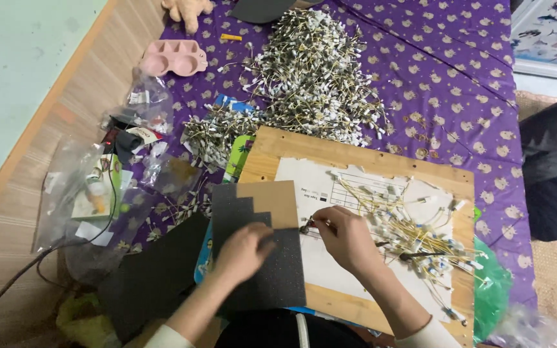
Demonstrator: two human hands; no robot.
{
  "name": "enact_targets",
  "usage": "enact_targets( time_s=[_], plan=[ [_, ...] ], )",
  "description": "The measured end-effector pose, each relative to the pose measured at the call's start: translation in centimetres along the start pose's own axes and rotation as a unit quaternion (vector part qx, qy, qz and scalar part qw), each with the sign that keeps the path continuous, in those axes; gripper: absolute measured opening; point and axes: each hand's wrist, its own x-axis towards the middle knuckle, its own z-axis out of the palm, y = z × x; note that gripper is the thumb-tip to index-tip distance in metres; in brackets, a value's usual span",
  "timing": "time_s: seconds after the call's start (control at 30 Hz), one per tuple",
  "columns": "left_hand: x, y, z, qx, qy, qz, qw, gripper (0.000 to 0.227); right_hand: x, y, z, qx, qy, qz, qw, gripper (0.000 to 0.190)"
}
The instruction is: Assembling small wire connectors and components onto a template board to create a wire harness
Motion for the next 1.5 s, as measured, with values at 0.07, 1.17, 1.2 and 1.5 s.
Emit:
enact_targets(
  time_s=[0.07,1.17,1.2,1.5],
  plan=[
    [2.1,-4.2,-0.6,0.037,0.034,0.006,0.999,0.032,-0.1,0.9,0.7,-0.063,0.000,-0.025,0.998,0.009],
    [7.1,-9.1,-5.3,0.030,0.141,0.058,0.988,0.032,-0.4,2.0,-3.2,-0.037,-0.137,0.069,0.987,0.023],
    [7.0,-8.1,-4.9,-0.096,0.225,0.088,0.966,0.028,-0.4,2.1,-3.4,-0.010,-0.139,0.073,0.987,0.023],
    [-0.2,6.4,2.2,-0.674,-0.034,-0.134,0.725,0.019,-0.2,2.7,-3.0,-0.014,-0.154,0.048,0.987,0.021]
  ],
)
